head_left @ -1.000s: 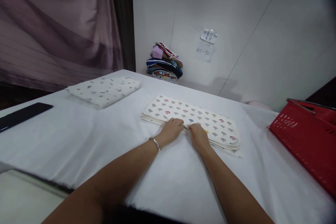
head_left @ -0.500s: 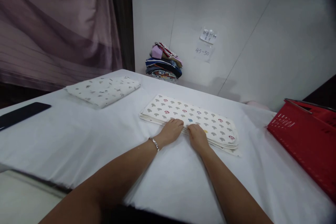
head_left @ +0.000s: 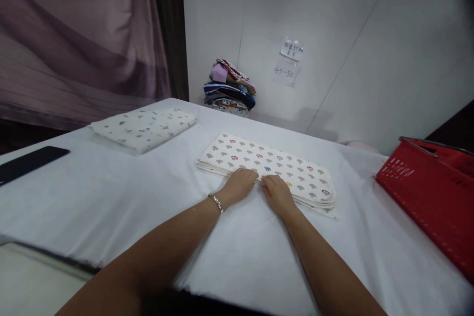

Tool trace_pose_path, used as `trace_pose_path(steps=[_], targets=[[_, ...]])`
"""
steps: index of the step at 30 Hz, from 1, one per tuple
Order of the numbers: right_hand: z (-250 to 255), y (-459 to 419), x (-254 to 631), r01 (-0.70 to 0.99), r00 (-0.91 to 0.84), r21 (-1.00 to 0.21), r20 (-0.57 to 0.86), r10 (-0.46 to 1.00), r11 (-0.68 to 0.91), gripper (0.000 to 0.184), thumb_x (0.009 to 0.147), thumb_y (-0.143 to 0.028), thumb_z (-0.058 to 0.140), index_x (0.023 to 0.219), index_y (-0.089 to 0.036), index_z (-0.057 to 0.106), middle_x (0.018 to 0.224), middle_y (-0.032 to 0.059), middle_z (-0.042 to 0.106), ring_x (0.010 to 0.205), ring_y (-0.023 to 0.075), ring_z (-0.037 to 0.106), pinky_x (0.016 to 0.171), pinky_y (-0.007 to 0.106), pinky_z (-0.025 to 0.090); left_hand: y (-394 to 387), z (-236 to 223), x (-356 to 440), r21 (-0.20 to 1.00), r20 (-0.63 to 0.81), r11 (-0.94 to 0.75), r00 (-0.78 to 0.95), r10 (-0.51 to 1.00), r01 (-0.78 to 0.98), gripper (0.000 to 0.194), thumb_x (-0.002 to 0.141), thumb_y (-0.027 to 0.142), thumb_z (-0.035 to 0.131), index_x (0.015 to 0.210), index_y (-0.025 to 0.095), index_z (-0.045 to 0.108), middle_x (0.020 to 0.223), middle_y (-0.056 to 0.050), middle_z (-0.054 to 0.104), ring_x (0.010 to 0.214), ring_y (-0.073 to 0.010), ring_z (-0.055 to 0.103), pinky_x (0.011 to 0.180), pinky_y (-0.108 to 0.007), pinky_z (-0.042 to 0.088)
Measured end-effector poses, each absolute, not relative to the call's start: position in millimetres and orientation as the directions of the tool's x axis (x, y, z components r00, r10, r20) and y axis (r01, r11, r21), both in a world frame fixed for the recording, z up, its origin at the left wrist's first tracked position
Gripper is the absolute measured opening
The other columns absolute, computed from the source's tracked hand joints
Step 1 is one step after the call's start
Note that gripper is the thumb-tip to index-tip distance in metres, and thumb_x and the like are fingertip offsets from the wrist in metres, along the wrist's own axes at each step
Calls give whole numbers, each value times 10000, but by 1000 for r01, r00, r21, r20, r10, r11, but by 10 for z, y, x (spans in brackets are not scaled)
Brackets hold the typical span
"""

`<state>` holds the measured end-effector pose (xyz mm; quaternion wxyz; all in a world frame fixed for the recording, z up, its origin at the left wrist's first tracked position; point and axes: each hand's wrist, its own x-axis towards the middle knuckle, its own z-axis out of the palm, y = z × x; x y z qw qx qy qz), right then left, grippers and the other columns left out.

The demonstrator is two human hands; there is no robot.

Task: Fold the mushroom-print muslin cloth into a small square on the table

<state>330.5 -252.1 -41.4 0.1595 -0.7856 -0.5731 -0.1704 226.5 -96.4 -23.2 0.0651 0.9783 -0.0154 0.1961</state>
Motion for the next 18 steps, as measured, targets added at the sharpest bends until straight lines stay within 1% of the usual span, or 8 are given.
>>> trace_pose_path(steps=[3,9,13,16,18], targets=[[-421,-2524,3310,956,276,-43,466,841,-290,282,871,-112,419,1104,-175,566,1037,104,611,948,221,520,816,360,444,-961,-213,2251,144,385,-987,923,-17,-78,143,816,78,459,884,192,511,908,-33,600,881,-186,537,800,-334,400],[-426,-2531,3313,951,291,-50,481,827,-306,336,862,-82,382,1146,-157,546,980,101,631,877,218,536,801,361,448,-949,-211,2268,153,411,-982,911,-37,-110,210,817,55,458,956,187,543,994,-42,602,966,-176,528,832,-327,401],[-429,-2531,3324,952,289,-61,488,823,-298,322,858,-75,386,1130,-150,541,970,96,635,874,216,538,799,353,443,-935,-238,2296,79,437,-992,898,-53,-97,179,843,88,484,967,186,568,1022,-40,594,972,-176,517,834,-320,392],[-420,-2521,3314,948,303,-64,483,822,-312,308,867,-78,382,1111,-167,546,965,87,638,864,209,539,797,346,437,-917,-264,2318,17,431,-996,900,-67,-83,132,857,124,504,933,190,590,956,-37,594,913,-177,519,806,-318,388],[-400,-2516,3290,941,320,-62,469,823,-331,290,873,-87,388,1095,-174,553,958,85,636,863,207,538,791,342,435,-901,-277,2331,-4,422,-996,903,-81,-87,124,861,132,507,922,190,598,898,-32,594,867,-175,520,787,-317,387]])
